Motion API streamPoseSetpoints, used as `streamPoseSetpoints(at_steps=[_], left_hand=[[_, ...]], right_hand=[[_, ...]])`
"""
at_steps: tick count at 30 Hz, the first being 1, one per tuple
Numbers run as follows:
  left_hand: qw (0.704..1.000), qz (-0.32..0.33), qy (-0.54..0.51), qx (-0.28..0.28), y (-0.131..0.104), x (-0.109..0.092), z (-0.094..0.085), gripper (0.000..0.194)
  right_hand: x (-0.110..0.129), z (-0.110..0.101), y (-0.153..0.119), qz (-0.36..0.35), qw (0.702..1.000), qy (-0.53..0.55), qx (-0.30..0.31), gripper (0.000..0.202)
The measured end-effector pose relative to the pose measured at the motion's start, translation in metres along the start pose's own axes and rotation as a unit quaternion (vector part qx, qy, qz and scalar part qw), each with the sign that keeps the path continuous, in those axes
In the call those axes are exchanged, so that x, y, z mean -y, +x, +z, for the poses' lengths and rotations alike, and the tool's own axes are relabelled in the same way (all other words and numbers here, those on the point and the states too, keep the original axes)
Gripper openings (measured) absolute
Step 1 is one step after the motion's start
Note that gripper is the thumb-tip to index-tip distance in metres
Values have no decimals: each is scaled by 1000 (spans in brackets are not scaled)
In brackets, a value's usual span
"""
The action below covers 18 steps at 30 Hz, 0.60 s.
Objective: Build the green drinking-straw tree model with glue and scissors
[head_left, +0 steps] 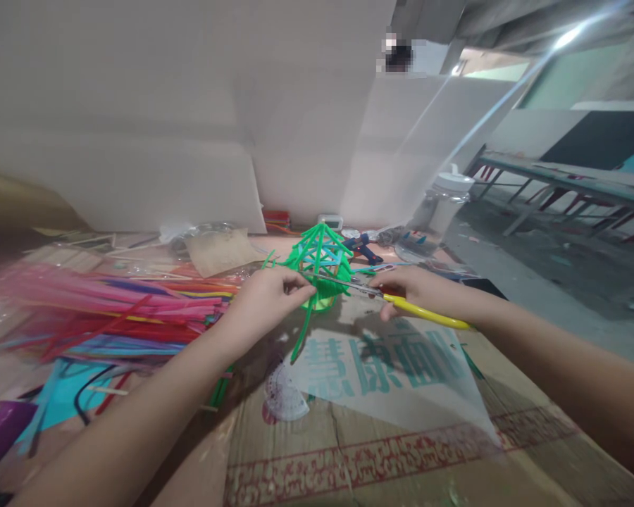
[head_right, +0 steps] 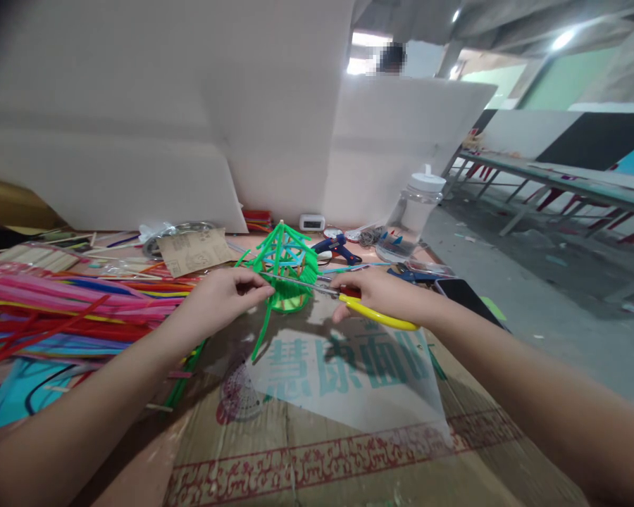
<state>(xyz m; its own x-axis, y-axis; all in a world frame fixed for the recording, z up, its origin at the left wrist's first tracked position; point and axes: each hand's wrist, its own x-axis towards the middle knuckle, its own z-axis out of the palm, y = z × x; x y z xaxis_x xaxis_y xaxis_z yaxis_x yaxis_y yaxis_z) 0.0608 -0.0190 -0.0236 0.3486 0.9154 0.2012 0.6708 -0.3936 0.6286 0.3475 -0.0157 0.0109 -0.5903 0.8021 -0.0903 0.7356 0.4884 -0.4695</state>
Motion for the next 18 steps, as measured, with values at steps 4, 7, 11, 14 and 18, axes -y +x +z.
streamPoseSetpoints(at_steps=[4,7,11,14,18], left_hand=[[1000,-6,-6,8,0,-3,-1,26],[1000,-4,-1,18,-1,-4,-6,26],[999,-16,6,49,-5,-5,-24,30],[994,-28,35,100,-10,-4,-42,31],[983,-18,57,171,-14,-1,-46,28]], right_hand=[[-1,4,0,-1,1000,-2,-14,39],[-3,4,-1,15,999,-1,-30,36],[-7,3,-11,20,999,37,-8,32],[-10,13,-23,25,998,57,21,30],[-14,40,-31,13,994,53,91,29]])
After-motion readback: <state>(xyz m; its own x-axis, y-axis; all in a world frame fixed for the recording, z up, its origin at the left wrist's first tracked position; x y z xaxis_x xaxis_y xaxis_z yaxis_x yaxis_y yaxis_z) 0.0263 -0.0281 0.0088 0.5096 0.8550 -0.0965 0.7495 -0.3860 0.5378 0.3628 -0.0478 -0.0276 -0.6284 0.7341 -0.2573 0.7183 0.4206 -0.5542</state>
